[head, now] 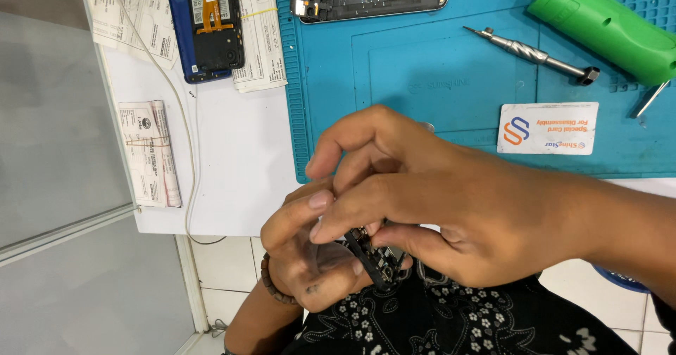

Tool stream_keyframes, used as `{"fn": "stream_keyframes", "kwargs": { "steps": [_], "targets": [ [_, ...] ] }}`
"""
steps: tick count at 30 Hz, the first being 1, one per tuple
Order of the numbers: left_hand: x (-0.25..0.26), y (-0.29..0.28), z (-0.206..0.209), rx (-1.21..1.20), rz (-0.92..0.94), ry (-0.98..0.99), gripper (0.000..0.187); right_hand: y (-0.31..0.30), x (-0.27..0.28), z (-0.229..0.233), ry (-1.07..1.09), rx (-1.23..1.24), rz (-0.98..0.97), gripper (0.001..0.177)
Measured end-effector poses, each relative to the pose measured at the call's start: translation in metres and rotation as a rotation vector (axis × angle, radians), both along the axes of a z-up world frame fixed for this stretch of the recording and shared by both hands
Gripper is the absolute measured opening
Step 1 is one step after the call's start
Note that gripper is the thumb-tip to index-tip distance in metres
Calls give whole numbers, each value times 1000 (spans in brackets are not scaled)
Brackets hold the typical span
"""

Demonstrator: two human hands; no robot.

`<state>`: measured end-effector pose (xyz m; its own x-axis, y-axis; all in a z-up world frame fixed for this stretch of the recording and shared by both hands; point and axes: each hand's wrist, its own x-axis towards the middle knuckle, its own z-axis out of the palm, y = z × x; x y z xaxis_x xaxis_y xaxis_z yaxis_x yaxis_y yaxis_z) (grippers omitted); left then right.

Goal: The person manipulates a small black electronic component with a ribbon cable, using a metal prying tool to separate and adjust internal parts. The hands repeatedly open and close the component while working on the mat.

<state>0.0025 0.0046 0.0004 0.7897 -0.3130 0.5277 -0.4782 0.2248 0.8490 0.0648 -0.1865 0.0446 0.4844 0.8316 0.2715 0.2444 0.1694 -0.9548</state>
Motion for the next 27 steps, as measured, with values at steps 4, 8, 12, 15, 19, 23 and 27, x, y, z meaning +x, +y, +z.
{"fn": "stream_keyframes", "kwargs": {
  "steps": [4, 8, 12, 15, 19, 23, 27],
  "targets": [
    [-22, 18, -30, -32, 19, 77, 71, -3, -5, -1, -69, 44, -37, 32],
    [-23, 15, -26, 97, 194, -23, 62, -4, -10, -4, -322, 106, -102, 23],
    [-16, 7, -23, 106, 272, -178, 40, -6, -11, -8, -507, 158, -217, 17],
    [-21, 16, -20, 23, 150, 64, 54, -8, -8, -6, -516, 186, -220, 21],
    [-20, 9, -23, 75, 233, -110, 39, -5, -6, -8, -524, 191, -240, 29],
    [-20, 12, -21, 59, 222, -64, 40, -5, -9, -9, -554, 182, -289, 17],
    [-20, 7, -24, -23, 231, -52, 44, -3, -8, -11, -586, 162, -291, 21]
  ]
}}
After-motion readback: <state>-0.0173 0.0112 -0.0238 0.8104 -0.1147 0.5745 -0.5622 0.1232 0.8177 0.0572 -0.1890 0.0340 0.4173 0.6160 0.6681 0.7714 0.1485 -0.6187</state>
